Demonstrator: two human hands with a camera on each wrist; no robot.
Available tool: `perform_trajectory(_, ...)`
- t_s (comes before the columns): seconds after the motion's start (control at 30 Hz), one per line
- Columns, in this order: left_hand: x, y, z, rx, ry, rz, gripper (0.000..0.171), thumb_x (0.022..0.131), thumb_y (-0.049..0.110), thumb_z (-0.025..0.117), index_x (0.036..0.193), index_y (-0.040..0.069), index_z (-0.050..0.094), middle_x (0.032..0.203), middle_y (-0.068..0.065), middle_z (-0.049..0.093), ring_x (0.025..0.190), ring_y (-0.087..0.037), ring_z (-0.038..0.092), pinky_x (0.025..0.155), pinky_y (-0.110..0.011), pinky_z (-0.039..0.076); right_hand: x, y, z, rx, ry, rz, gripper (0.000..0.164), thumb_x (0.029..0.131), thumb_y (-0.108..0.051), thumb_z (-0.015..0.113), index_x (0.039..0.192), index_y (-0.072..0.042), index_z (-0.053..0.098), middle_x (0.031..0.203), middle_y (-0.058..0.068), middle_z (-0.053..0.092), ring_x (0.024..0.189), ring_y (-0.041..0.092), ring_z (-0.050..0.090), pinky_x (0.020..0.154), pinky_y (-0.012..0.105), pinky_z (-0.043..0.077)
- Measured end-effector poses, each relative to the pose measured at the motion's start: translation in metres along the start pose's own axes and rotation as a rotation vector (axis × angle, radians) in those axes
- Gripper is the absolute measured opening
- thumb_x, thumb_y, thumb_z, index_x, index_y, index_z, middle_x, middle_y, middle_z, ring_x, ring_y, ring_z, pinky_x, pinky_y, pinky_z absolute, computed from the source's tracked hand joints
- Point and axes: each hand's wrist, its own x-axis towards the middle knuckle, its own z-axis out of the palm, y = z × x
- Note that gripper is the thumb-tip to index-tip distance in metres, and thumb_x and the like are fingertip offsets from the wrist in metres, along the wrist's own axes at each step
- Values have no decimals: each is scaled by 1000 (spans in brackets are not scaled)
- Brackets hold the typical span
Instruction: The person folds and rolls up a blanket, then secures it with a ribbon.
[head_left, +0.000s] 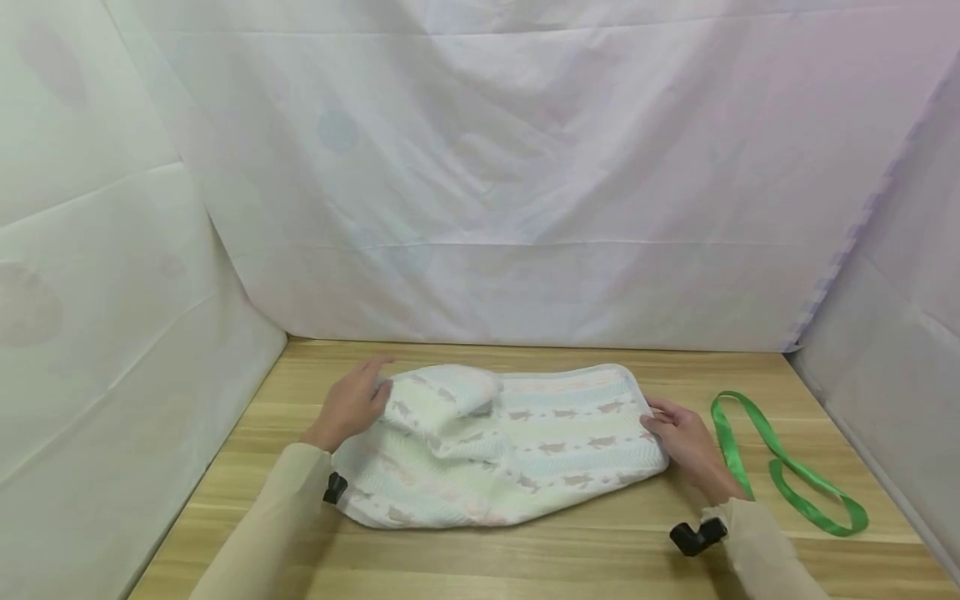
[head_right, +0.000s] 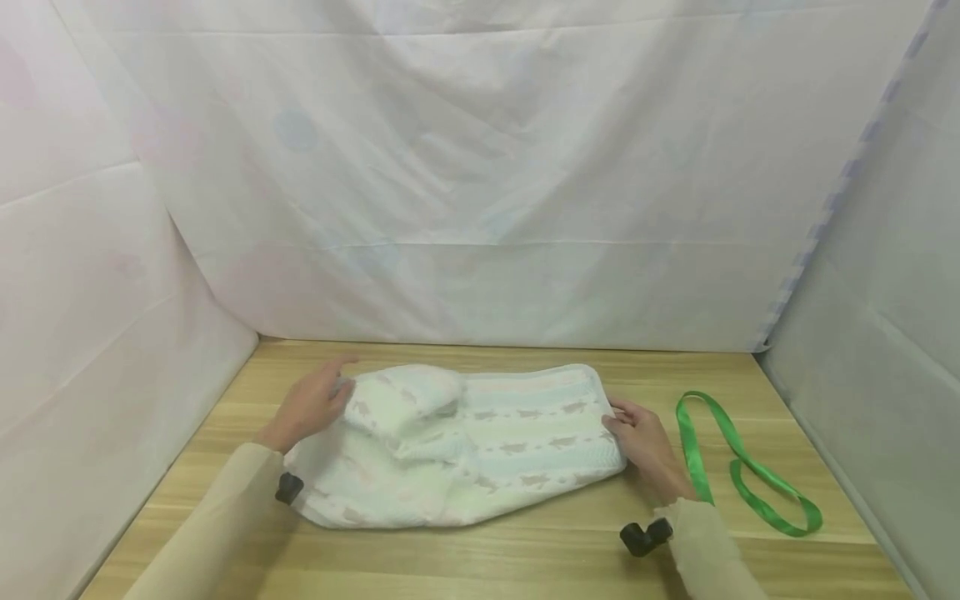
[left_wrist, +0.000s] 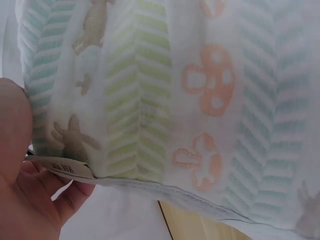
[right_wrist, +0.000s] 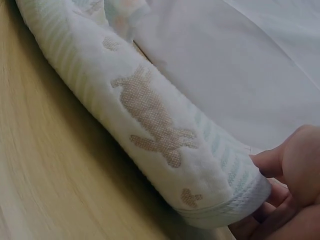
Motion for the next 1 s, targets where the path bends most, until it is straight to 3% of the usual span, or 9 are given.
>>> perform_trajectory(0.17, -5, -9, -1, 37, 10, -90, 45, 99, 18, 56, 141, 4, 48, 139, -24, 54, 88, -32, 65, 74, -50, 54, 0, 7, -12, -16, 33, -16, 50, 101, -20, 56, 145, 3, 45, 120, 24, 65, 90, 0, 55, 74, 17, 46)
perform_trajectory(0.3, -10, -14, -1, 39, 11, -190, 47, 99, 18, 56, 142, 2, 47, 139, -24, 53, 110, -42, 61, 85, -56, 51, 1, 12, -21, -20, 12, 3, 54, 104, -26, 51, 149, 2, 39, 126, 26, 60, 93, 2, 54, 74, 18, 46)
perform_trajectory(0.4, -13, -18, 3, 22, -6, -243, 47, 99, 19, 57, 142, 3, 46, 131, -23, 58, 109, -41, 61, 88, -58, 49, 2, 15, -24, -22, 15, 28, 56, 104, -31, 50, 150, 0, 39, 128, 24, 60, 93, 3, 54, 74, 18, 46)
perform_trajectory(0.53, -18, -31, 11, -60, -97, -284, 52, 100, 25, 57, 145, 5, 40, 123, -22, 61, 99, -33, 61, 86, -56, 49, 4, 18, -25, -4, 12, 54, 57, 103, -32, 52, 149, 0, 40, 122, 18, 64, 91, 3, 56, 74, 19, 47)
perform_trajectory(0.63, -22, -45, 17, -201, -213, -311, 60, 103, 34, 53, 151, 8, 30, 138, -28, 51, 119, -41, 55, 97, -61, 43, 4, 18, -25, -1, -9, 73, 59, 103, -35, 52, 150, -2, 38, 124, 19, 63, 93, 5, 57, 76, 21, 47)
perform_trajectory(0.77, -28, -59, 18, -377, -325, -356, 75, 99, 50, 53, 156, 15, 18, 154, -31, 30, 140, -49, 31, 108, -67, 30, 3, 18, -29, 24, -98, 77, 67, 102, -43, 51, 152, -2, 33, 138, 25, 52, 105, 11, 56, 83, 25, 45)
perform_trajectory(0.87, -31, -62, 15, -434, -351, -362, 79, 98, 49, 57, 156, 18, 16, 149, -29, 38, 134, -45, 41, 106, -64, 34, 1, 18, -34, 36, -201, 39, 71, 101, -45, 52, 152, 0, 31, 145, 23, 46, 112, 6, 52, 87, 21, 43)
perform_trajectory(1.0, -32, -59, 10, -459, -358, -356, 76, 98, 39, 61, 156, 16, 17, 139, -26, 48, 122, -38, 51, 100, -59, 40, -1, 20, -40, 108, -319, -72, 71, 101, -33, 56, 154, 3, 23, 147, 27, 42, 112, -2, 53, 88, 15, 45)
